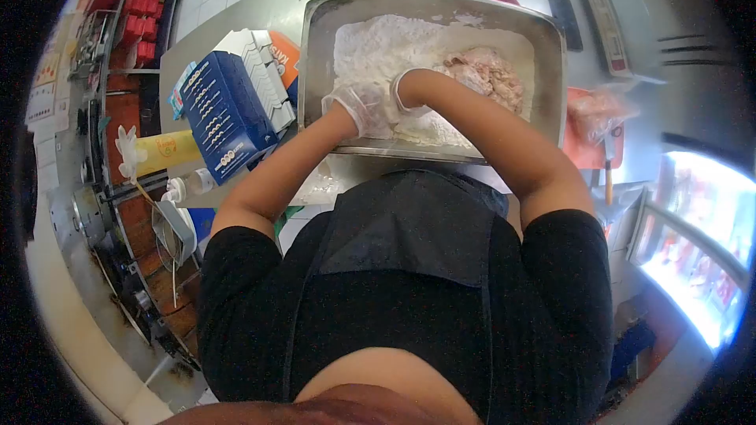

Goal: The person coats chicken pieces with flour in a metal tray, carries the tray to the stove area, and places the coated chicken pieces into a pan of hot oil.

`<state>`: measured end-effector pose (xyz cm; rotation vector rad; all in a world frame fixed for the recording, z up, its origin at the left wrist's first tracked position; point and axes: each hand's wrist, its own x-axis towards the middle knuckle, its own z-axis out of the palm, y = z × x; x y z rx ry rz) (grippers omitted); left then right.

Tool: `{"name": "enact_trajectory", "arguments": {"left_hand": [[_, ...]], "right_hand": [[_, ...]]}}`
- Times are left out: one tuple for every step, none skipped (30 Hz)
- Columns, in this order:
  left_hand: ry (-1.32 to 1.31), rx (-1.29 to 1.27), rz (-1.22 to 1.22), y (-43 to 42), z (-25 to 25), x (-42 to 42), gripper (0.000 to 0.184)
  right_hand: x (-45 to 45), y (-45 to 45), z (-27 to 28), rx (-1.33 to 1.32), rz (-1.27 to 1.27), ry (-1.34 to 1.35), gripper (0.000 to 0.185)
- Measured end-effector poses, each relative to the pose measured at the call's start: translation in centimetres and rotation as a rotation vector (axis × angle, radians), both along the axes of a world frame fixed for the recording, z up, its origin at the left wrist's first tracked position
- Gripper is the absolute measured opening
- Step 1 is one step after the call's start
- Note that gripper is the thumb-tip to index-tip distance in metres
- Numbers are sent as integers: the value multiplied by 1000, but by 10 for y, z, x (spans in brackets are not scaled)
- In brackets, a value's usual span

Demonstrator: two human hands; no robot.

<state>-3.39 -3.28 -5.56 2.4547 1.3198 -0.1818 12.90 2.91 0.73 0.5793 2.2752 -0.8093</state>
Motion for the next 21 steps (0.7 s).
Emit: {"name": "enact_trajectory", "arguments": {"left_hand": [[36,13,-8,2,-6,0,32],[70,26,-17,5,0,2,29],[105,38,-29,8,6,5,26],[82,28,22,12,12,6,24],[60,19,71,17,19,4,21],[42,12,118,23,22,0,19],[69,-32,132,30,18,-7,19],[97,-75,149,40,12,-18,19],[125,-115,167,52,4,-28,19],[233,-85,37,63,-11,-38,21],[341,-53,-95,75,-31,-47,23],[449,-20,-229,82,-40,-51,26],[281,22,-115,79,-32,-48,28],[113,63,-3,73,-16,-42,29],[-56,103,108,70,-6,-36,31],[-87,151,86,71,-7,-23,32],[-118,199,67,73,-8,-4,33],[-149,251,50,75,-8,12,33],[-300,188,159,73,-1,26,33],[-451,121,269,65,12,39,33],[-603,50,381,60,19,44,33]], "right_hand": [[1,-1,-7,-8,49,-33,32],[4,-1,-11,-18,96,-67,35],[9,-5,-5,28,54,-14,30],[15,-12,2,74,11,40,26],[20,-13,0,103,-2,46,23],[25,-13,-2,131,-15,52,20],[29,-10,-17,138,6,11,19],[33,-8,-26,147,30,-30,18],[43,-5,-21,145,-41,55,18],[56,1,-9,143,-111,139,18],[63,8,6,142,-183,222,18],[63,7,30,233,-360,260,18],[62,0,58,323,-539,296,18],[62,-4,72,414,-719,331,18],[65,4,37,529,-675,380,17],[70,17,-28,644,-628,428,17],[72,25,-62,759,-576,475,17],[65,20,-55,746,-547,478,17],[52,7,-41,733,-515,482,17],[45,-2,-27,718,-482,484,18],[46,-5,-12,688,-573,505,19]]}}
